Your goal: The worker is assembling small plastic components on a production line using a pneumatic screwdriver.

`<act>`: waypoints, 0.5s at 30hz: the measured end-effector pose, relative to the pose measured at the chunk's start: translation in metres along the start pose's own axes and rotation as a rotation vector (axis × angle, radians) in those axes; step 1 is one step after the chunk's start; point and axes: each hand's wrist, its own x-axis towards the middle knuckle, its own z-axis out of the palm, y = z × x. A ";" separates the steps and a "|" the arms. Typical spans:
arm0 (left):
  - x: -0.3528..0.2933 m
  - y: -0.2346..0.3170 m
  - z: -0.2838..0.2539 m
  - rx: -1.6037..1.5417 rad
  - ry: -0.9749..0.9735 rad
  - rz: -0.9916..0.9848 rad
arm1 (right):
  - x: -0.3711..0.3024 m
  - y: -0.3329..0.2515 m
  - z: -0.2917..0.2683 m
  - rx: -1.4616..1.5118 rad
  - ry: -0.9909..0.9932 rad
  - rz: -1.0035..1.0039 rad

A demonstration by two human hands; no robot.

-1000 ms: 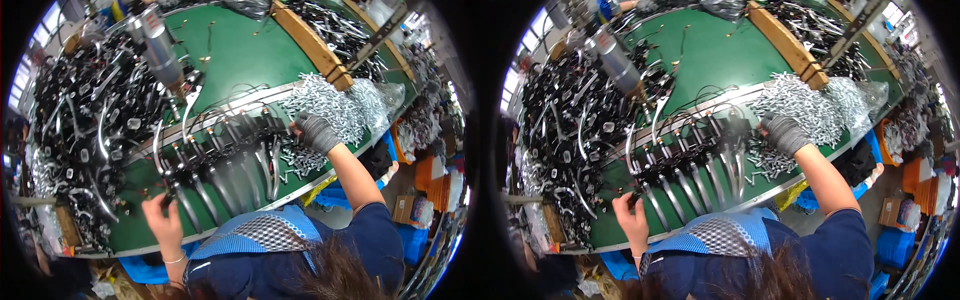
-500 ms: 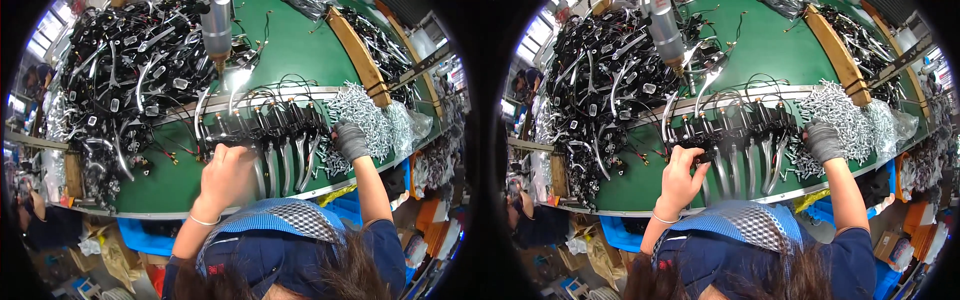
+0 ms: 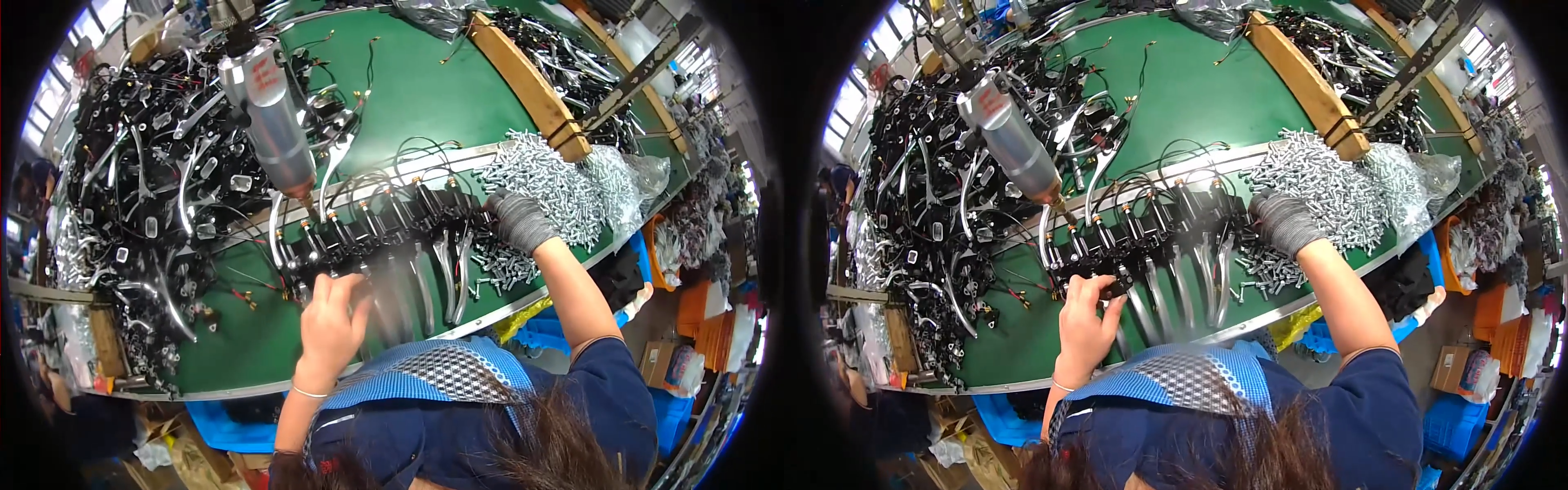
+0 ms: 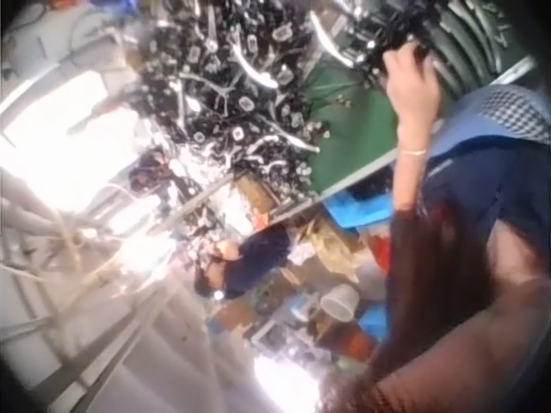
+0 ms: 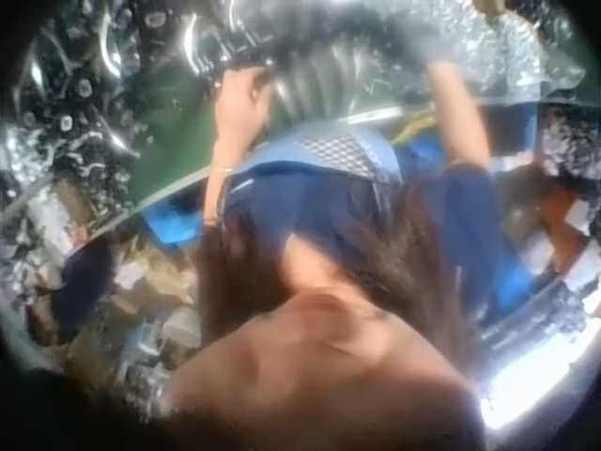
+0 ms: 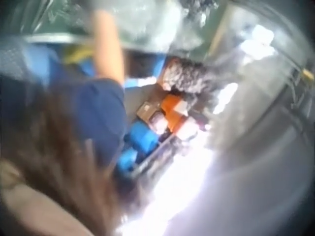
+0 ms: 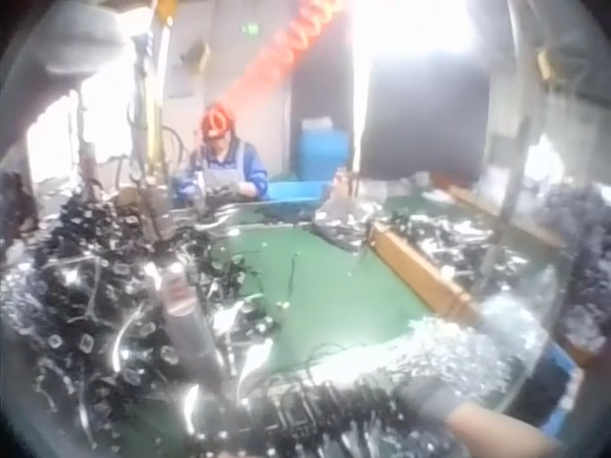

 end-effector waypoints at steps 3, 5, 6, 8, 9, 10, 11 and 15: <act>-0.002 0.000 0.002 0.015 0.014 0.000 | 0.000 -0.002 0.004 0.035 0.059 -0.028; 0.001 0.002 0.004 0.037 0.025 0.029 | 0.002 0.000 -0.004 0.032 0.001 0.062; 0.002 0.001 0.004 0.050 0.030 0.011 | 0.004 -0.003 -0.008 0.025 -0.052 0.159; 0.004 0.005 0.007 0.016 0.040 0.027 | -0.009 0.001 -0.001 0.149 0.213 0.109; 0.005 0.007 0.008 -0.002 0.046 0.037 | -0.018 0.000 0.001 0.273 0.482 0.082; 0.005 0.007 0.007 0.009 0.052 0.024 | -0.023 -0.008 0.002 0.279 0.477 0.065; 0.007 0.007 0.009 0.008 0.040 0.020 | -0.031 -0.023 -0.002 0.580 0.501 0.004; 0.010 0.010 0.012 -0.001 0.010 0.042 | -0.047 -0.079 0.005 1.231 0.256 -0.177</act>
